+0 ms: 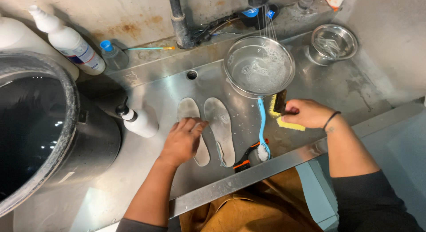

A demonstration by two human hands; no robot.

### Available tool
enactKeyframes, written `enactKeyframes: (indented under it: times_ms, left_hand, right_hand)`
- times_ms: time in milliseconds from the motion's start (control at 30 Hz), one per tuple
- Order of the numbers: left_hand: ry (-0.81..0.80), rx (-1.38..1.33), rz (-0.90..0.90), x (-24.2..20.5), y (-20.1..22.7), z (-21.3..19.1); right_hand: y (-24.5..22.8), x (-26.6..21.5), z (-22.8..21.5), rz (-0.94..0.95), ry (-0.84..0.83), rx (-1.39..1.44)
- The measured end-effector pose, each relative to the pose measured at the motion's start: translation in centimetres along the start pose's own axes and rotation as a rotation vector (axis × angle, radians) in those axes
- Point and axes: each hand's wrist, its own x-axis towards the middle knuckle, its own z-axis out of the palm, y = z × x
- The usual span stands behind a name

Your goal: The person cleans a pair of white shoe insoles in a sink. They apply a liquid from a pump bottle, scrub the insoles with a sponge, rinse the sponge in a bowl of soapy water, and wipe the insoles with a blue cloth.

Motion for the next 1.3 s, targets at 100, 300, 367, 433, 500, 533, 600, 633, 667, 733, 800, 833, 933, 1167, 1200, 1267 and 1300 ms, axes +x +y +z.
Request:
enactKeyframes:
  times_ms: [100, 300, 367, 433, 500, 533, 600, 633, 667, 733, 800, 833, 933, 1167, 1200, 1267, 1300]
  left_hand:
    - [-0.290, 0.000, -0.017, 0.4, 1.2, 0.2]
    - [-0.558, -0.010, -0.164, 0.3, 0.4, 1.0]
    - [-0.555, 0.006, -0.194, 0.4, 0.0, 0.9]
    - [-0.555, 0.019, -0.222, 0.2, -0.5, 1.3]
    - [-0.542, 0.000, -0.252, 0.0, -1.3, 2.1]
    - [-0.540, 0.001, -0.256, 0.2, -1.5, 2.2]
    - [-0.529, -0.019, -0.284, 0.1, -1.5, 2.4]
    - [-0.527, -0.022, -0.286, 0.2, -1.4, 2.3]
    - [-0.548, -0.030, -0.298, 0.3, -1.2, 2.1]
    - [-0.566, -0.032, -0.317, 0.4, -1.4, 1.5]
    - [-0.623, -0.109, -0.351, 0.4, -1.2, 1.1]
    - [-0.617, -0.108, -0.354, 0.3, -1.2, 1.1]
    - [-0.656, -0.088, -0.349, 0.2, -1.1, 0.5]
    - [-0.604, 0.091, -0.465, 0.0, -2.8, 2.9]
    - [-0.551, 0.146, -0.494, -0.6, -3.9, 4.8]
    - [-0.511, 0.130, -0.504, -1.0, -4.9, 6.6]
    - [-0.468, 0.115, -0.507, -1.3, -5.5, 7.5]
  right_hand:
    - [-3.5, 0.3, -2.2, -0.289, 0.220, 0.561]
    - [-8.1, 11.6, -2.7, -0.037, 0.363, 0.185]
    - [-6.5, 17.2, 0.2, -0.020, 0.243, 0.023]
    - [-5.5, 20.3, 2.4, 0.002, 0.123, -0.139]
    - [-5.2, 21.0, 3.8, -0.117, -0.062, -0.330]
    - [-5.7, 20.9, 2.5, -0.121, -0.062, -0.332]
    - [-6.4, 20.3, 0.6, -0.052, 0.077, -0.124]
    - [-7.8, 17.7, -0.1, -0.053, 0.076, -0.128]
    - [-9.2, 15.2, -0.8, -0.086, 0.010, -0.139]
    - [-10.3, 13.3, -1.6, -0.129, -0.056, -0.148]
    - [-8.6, 14.2, -1.3, -0.182, 0.004, -0.068]
    - [-7.8, 15.5, -0.8, -0.186, 0.007, -0.072]
    - [-7.3, 17.1, -0.1, -0.132, 0.138, -0.011]
    - [-7.1, 16.6, 0.8, -0.416, 0.120, 1.351]
    - [-8.0, 14.9, 0.8, -0.448, 0.060, 1.411]
    - [-7.4, 13.6, 3.0, -0.535, 0.060, 1.232]
    - [-7.2, 12.9, 4.2, -0.618, 0.068, 1.050]
